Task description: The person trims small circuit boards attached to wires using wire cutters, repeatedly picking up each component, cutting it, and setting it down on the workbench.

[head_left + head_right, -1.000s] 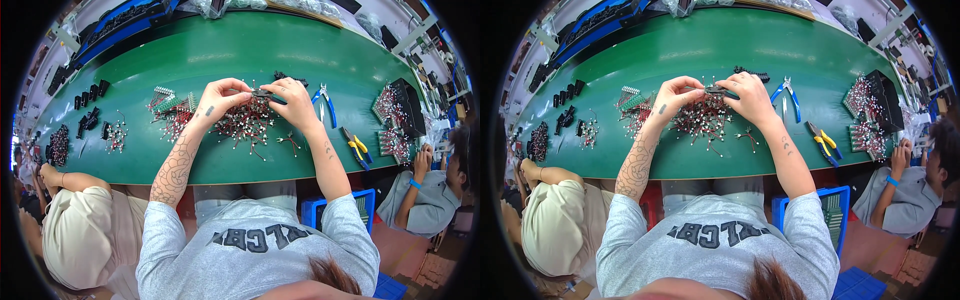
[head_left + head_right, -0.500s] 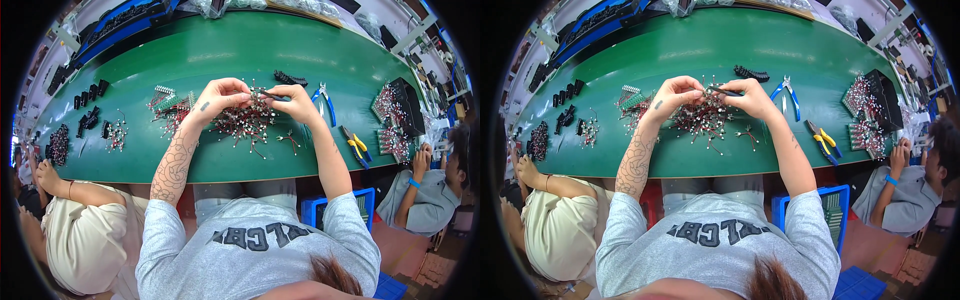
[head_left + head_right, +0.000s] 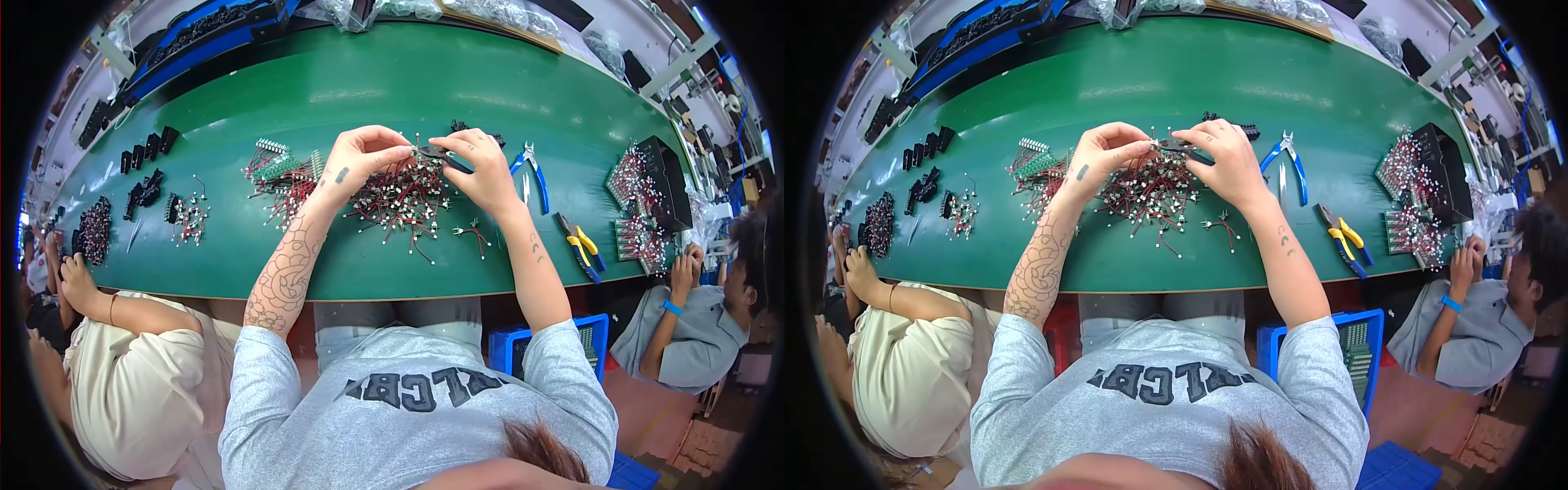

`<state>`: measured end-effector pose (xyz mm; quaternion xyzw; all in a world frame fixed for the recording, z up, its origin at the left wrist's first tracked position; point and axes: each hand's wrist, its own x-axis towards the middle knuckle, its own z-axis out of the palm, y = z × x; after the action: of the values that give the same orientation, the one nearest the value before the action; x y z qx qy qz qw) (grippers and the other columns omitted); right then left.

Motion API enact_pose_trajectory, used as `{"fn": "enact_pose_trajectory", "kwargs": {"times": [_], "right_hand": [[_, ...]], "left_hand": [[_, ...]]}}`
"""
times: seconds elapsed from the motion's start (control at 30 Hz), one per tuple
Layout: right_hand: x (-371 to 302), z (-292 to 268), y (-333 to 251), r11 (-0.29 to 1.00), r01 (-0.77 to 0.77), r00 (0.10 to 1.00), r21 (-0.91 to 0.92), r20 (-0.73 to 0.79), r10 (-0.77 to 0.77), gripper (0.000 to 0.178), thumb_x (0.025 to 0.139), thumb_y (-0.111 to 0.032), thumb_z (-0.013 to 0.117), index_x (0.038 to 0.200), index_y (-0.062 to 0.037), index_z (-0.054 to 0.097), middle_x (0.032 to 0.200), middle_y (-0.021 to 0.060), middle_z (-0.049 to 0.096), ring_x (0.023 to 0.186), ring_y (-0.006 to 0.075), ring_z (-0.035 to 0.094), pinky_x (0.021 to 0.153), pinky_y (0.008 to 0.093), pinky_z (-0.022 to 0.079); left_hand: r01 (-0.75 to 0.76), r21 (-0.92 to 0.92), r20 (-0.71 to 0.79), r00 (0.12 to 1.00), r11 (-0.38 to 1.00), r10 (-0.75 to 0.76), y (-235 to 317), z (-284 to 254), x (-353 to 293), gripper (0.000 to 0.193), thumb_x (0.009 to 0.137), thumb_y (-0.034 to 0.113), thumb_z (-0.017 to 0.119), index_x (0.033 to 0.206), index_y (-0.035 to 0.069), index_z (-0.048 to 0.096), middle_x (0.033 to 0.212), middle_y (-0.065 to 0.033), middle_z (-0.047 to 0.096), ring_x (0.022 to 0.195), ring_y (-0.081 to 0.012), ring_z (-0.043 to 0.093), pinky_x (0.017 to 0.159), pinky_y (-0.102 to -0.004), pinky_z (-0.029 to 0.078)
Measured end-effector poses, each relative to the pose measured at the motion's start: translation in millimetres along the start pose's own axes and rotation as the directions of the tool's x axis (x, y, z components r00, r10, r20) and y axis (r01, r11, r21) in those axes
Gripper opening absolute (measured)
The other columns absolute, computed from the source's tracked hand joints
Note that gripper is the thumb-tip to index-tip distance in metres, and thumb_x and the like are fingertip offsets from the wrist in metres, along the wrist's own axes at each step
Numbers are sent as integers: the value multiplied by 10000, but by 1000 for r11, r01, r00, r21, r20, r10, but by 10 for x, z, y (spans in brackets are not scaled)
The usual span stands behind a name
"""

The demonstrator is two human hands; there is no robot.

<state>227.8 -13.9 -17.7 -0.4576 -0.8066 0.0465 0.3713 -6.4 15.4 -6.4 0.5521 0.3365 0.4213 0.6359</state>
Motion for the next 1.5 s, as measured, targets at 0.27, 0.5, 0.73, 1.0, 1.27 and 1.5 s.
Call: {"fn": "enact_pose_trajectory", "kwargs": {"times": [0.27,0.5,0.73,1.0,1.27,1.5], "right_hand": [[-1,19,-24,994,40,999,-101,-19,-43,336,721,-116,726,1056,-122,730,969,28,674,923,209,603,889,346,455],[-26,-6,-28,998,-30,999,-62,39,32,310,719,-116,729,1030,-118,740,917,17,677,877,206,611,867,334,461],[-22,-33,-34,827,-374,923,420,258,286,311,727,-105,719,1037,-115,741,908,19,678,877,207,613,870,333,465],[-5,-32,56,995,-101,994,14,37,100,334,731,-95,713,1064,-118,733,946,29,677,925,211,610,888,340,461],[0,33,0,999,13,999,-36,-37,-14,328,732,-117,721,1059,-134,731,971,23,676,943,204,611,894,338,453],[-17,61,-3,996,12,1000,-90,-16,-14,302,732,-134,729,1034,-139,735,949,14,671,918,191,609,865,329,454]], "left_hand": [[-6,47,-9,1000,999,7,58,73,-47,71,862,34,710,928,9,711,809,-62,708,700,-79,613,640,-174,492],[-36,72,12,999,997,35,6,72,-33,80,873,26,695,948,5,711,820,-70,711,709,-84,619,645,-175,494],[74,-48,152,986,996,-66,27,-25,-7,106,910,43,664,1003,-5,683,903,-107,716,809,-131,681,737,-200,549],[81,-185,54,996,979,-72,43,-20,0,115,937,65,648,1025,-10,648,985,-140,706,901,-173,704,822,-235,578],[73,-160,49,997,985,-66,-19,21,4,122,936,45,645,1034,-26,644,960,-142,716,900,-167,709,791,-214,575],[67,-84,66,996,994,-62,-68,26,26,118,939,46,641,1032,-25,646,936,-126,712,876,-152,705,769,-196,563]]}}
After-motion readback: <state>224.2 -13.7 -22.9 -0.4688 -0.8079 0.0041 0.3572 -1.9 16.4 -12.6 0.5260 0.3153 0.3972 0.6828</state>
